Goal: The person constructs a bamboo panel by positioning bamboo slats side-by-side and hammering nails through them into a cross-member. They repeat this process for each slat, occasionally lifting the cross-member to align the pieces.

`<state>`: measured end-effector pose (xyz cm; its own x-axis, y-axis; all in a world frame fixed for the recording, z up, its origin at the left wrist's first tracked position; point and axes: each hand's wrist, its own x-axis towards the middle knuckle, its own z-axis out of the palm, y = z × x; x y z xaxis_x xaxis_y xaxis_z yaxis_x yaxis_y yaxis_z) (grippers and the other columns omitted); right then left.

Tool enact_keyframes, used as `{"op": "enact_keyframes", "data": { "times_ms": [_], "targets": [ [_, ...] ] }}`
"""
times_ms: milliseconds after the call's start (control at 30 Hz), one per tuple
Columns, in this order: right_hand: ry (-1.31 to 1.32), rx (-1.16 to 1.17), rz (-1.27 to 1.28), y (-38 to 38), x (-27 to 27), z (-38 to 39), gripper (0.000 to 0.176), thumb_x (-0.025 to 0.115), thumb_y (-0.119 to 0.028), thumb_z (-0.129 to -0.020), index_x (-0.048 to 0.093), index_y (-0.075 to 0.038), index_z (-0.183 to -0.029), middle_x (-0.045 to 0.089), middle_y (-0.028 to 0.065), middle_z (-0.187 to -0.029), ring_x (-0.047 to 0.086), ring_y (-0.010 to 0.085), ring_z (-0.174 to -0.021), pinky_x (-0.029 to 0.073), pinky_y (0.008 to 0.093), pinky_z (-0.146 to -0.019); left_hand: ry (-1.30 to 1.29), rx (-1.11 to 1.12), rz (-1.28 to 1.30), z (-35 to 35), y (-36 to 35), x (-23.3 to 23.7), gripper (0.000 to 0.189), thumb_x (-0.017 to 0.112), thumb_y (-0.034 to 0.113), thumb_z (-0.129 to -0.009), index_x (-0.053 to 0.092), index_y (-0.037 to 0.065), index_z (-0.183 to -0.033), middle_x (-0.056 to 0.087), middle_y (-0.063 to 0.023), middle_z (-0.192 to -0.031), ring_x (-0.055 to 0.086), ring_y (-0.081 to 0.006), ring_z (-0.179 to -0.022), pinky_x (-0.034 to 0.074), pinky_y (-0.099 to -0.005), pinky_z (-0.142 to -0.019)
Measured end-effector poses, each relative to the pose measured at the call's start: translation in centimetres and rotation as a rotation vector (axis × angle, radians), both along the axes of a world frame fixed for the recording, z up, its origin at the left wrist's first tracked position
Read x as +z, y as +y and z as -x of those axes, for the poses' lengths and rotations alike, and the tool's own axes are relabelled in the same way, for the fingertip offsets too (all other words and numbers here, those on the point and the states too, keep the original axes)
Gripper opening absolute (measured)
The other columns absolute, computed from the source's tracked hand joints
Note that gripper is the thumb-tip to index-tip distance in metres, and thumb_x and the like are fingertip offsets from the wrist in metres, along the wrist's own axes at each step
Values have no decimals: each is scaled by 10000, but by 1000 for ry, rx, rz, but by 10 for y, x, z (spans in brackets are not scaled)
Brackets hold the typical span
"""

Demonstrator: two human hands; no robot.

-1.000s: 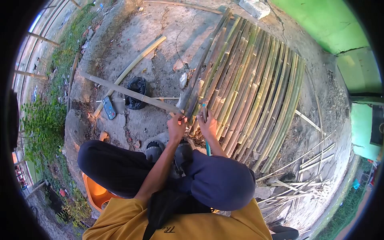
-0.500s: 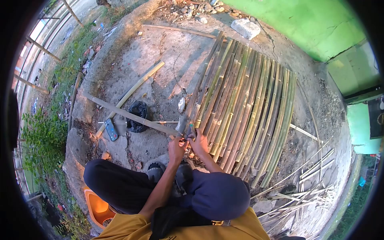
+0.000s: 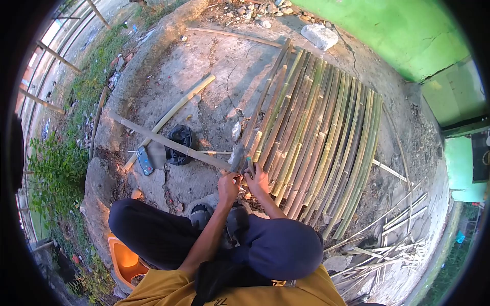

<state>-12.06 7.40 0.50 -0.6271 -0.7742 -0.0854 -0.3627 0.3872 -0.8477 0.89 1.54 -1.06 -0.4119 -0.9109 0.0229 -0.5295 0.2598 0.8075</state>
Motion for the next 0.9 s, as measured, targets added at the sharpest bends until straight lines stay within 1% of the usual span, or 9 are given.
{"op": "enact_keyframes", "data": {
  "times_ms": [133,200,333,400,533,633,700,733,900],
  "targets": [
    [17,-37,-46,-4,14,0,330,731,-82,-854,574,-39,-1141,778,93,-999,754,330,-923,590,422,-830,-52,5,-59,2,-3,10,149,776,76,-801,785,25,-941,687,-167,-890,672,-373,-838,541,-460,-751],
    [-29,-47,-81,-8,21,2,332,724,-85,-861,562,-32,-1145,778,95,-1012,756,322,-932,591,419,-830,-55,-33,31,1,-7,7,151,784,67,-759,786,39,-907,672,-149,-881,650,-366,-868,516,-466,-762],
    [-17,22,22,-11,13,11,339,726,-97,-870,552,-30,-1153,774,108,-1017,758,318,-936,593,416,-823,-95,-75,125,1,-13,1,161,783,51,-722,788,59,-883,685,-129,-888,639,-352,-936,488,-452,-817],
    [11,76,70,-10,6,14,363,738,-123,-883,574,-24,-1192,790,78,-1005,763,300,-911,588,395,-808,-135,-70,119,2,-13,4,166,767,30,-719,785,76,-877,705,-112,-917,629,-337,-961,459,-440,-858],
    [66,69,30,-9,-1,18,375,748,-136,-885,575,-19,-1197,787,93,-1003,762,307,-952,592,400,-827,-52,-86,124,7,-16,7,186,757,18,-723,785,75,-899,725,-113,-967,626,-329,-950,446,-439,-866],
    [57,67,-17,-8,4,17,395,760,-147,-885,577,-8,-1207,780,131,-1008,760,314,-973,596,405,-840,-23,-148,116,8,-21,-1,190,758,48,-739,792,98,-920,741,-94,-972,625,-314,-955,440,-431,-863],
    [-21,71,42,-8,9,16,402,768,-138,-879,579,0,-1206,771,166,-1013,757,334,-987,599,406,-845,-29,-190,154,9,-29,-4,199,809,141,-737,812,125,-935,731,-59,-857,618,-291,-921,422,-463,-852],
    [-22,72,41,-7,12,15,402,768,-138,-879,579,0,-1206,771,166,-1013,757,334,-987,599,406,-845,-30,-189,153,9,-29,-3,199,809,141,-737,812,125,-935,731,-59,-857,618,-291,-921,422,-463,-852],
    [18,61,10,-6,5,13,421,787,-128,-860,585,-2,-1206,767,183,-1027,758,330,-1003,602,406,-841,-52,-196,207,7,-29,6,201,832,217,-721,828,147,-910,745,-11,-836,593,-242,-898,367,-419,-881]
  ]
}}
